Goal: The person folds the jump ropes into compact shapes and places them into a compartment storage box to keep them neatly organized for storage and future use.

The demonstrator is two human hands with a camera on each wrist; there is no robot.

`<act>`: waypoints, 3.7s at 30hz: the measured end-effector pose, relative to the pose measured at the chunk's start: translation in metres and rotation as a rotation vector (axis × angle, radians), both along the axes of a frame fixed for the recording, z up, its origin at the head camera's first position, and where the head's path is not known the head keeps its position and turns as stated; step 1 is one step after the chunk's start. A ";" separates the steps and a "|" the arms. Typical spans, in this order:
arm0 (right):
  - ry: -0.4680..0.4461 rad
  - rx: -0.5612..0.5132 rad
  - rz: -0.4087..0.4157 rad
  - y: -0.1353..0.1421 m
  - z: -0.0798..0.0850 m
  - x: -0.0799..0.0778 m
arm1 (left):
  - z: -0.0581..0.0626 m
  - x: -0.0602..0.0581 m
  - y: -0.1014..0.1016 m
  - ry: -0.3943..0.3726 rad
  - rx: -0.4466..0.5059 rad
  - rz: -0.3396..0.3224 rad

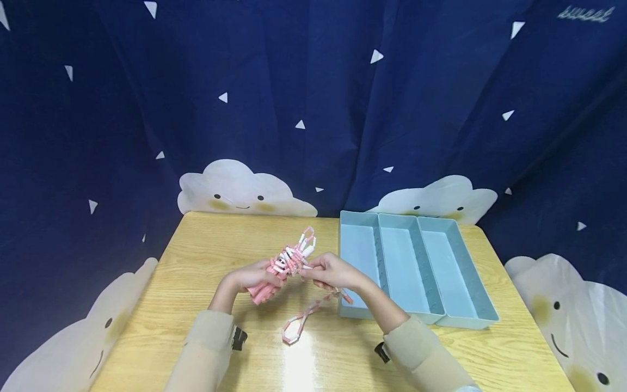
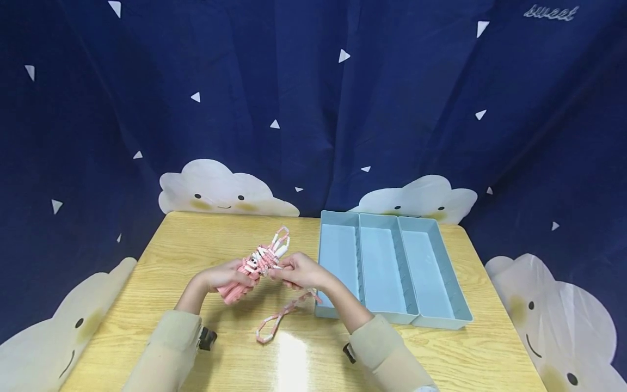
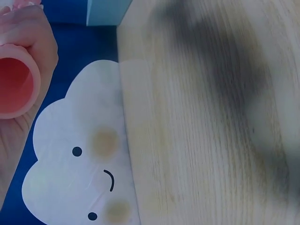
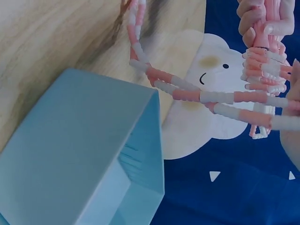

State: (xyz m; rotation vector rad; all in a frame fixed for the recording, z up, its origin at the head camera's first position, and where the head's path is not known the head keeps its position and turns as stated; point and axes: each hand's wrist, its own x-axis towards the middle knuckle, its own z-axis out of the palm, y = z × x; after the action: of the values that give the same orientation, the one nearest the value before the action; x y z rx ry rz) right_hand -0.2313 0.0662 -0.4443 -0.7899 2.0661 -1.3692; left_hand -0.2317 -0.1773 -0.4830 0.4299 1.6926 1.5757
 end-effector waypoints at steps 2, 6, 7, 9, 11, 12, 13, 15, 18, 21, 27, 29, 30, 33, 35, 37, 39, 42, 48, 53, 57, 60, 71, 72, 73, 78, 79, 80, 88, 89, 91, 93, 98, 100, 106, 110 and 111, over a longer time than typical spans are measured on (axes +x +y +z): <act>0.031 0.026 -0.001 0.001 0.002 0.000 | 0.001 0.000 0.000 0.000 -0.012 -0.004; 0.096 0.057 -0.018 0.002 0.006 0.000 | 0.003 0.000 -0.001 -0.014 -0.026 -0.015; 0.109 0.061 -0.025 0.003 0.007 0.000 | 0.003 0.000 -0.001 -0.013 -0.022 -0.021; 0.136 0.066 -0.046 0.004 0.009 -0.001 | 0.002 0.000 -0.001 -0.017 -0.018 -0.032; 0.147 0.071 -0.074 0.005 0.011 -0.001 | 0.002 0.001 -0.002 -0.025 -0.017 -0.043; 0.148 0.076 -0.089 0.005 0.012 -0.002 | 0.001 0.001 -0.001 -0.029 -0.017 -0.049; 0.148 0.078 -0.101 0.005 0.012 -0.002 | 0.001 0.002 -0.001 -0.035 -0.017 -0.054; 0.139 0.081 -0.123 0.005 0.014 -0.002 | 0.000 0.003 0.000 -0.050 -0.020 -0.066; 0.099 0.070 -0.121 0.006 0.015 -0.002 | 0.001 0.005 0.001 -0.062 -0.029 -0.074; 0.078 0.055 -0.084 0.006 0.020 -0.001 | 0.002 0.007 0.002 -0.076 -0.034 -0.090; 0.185 0.074 0.029 0.008 0.023 -0.009 | 0.005 0.009 0.002 -0.104 -0.036 -0.122; 0.230 0.088 0.050 0.009 0.025 -0.010 | 0.005 0.010 0.003 -0.117 -0.040 -0.119; 0.251 0.089 0.058 0.009 0.026 -0.011 | 0.005 0.010 0.003 -0.121 -0.044 -0.116; 0.318 0.084 0.079 0.008 0.027 -0.012 | 0.005 0.011 0.004 -0.132 -0.048 -0.117; 0.366 0.090 0.088 0.008 0.027 -0.013 | 0.005 0.012 0.005 -0.136 -0.047 -0.128; 0.402 0.104 0.098 0.008 0.027 -0.014 | 0.005 0.012 0.005 -0.146 -0.043 -0.143; 0.438 0.126 0.111 0.009 0.028 -0.016 | 0.006 0.012 0.006 -0.164 -0.025 -0.161; 0.502 0.181 0.138 0.010 0.031 -0.018 | 0.006 0.013 0.008 -0.192 -0.008 -0.196; 0.629 0.276 0.202 0.010 0.036 -0.021 | 0.006 0.016 0.012 -0.220 -0.035 -0.206; 0.617 0.279 0.226 0.010 0.037 -0.025 | 0.006 0.019 0.014 -0.206 -0.049 -0.198; 0.608 0.286 0.224 0.009 0.035 -0.027 | 0.007 0.020 0.015 -0.219 -0.048 -0.208; 0.605 0.292 0.224 0.008 0.035 -0.028 | 0.007 0.021 0.016 -0.231 -0.041 -0.225; 0.670 0.357 0.258 0.005 0.033 -0.031 | 0.005 0.026 0.021 -0.246 -0.094 -0.285; 0.677 0.357 0.259 0.004 0.033 -0.031 | 0.005 0.026 0.022 -0.244 -0.092 -0.285; 0.680 0.354 0.261 0.003 0.032 -0.032 | 0.006 0.026 0.022 -0.242 -0.092 -0.286; 0.662 0.339 0.272 0.000 0.028 -0.033 | 0.010 0.025 0.025 -0.215 -0.081 -0.308; 0.650 0.332 0.274 -0.001 0.027 -0.033 | 0.011 0.025 0.026 -0.213 -0.080 -0.315; 0.638 0.327 0.276 -0.001 0.026 -0.034 | 0.012 0.025 0.026 -0.213 -0.075 -0.320; 0.522 0.261 0.327 -0.003 0.018 -0.041 | 0.017 0.025 0.028 -0.144 -0.070 -0.366; 0.486 0.255 0.331 -0.003 0.017 -0.041 | 0.018 0.025 0.029 -0.125 -0.073 -0.376; 0.395 0.233 0.335 -0.002 0.015 -0.043 | 0.022 0.025 0.030 -0.090 -0.074 -0.393; 0.303 0.207 0.336 -0.002 0.013 -0.044 | 0.024 0.025 0.031 -0.072 -0.070 -0.407; 0.172 0.161 0.348 0.000 0.007 -0.049 | 0.027 0.024 0.032 -0.095 -0.068 -0.404; 0.144 0.144 0.360 0.000 0.004 -0.051 | 0.027 0.024 0.031 -0.095 -0.058 -0.406; 0.069 0.089 0.355 0.004 -0.004 -0.055 | 0.029 0.024 0.030 -0.064 0.005 -0.437; 0.027 0.059 0.304 0.006 -0.011 -0.052 | 0.028 0.024 0.028 -0.074 0.048 -0.436; 0.020 0.048 0.294 0.006 -0.012 -0.052 | 0.027 0.023 0.028 -0.079 0.055 -0.431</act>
State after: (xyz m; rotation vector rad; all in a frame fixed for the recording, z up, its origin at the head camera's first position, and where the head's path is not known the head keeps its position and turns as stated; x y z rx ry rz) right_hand -0.2829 0.0727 -0.4567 -1.0426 1.8994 -1.1500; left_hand -0.2082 -0.1498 -0.4557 0.6995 1.3856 1.3034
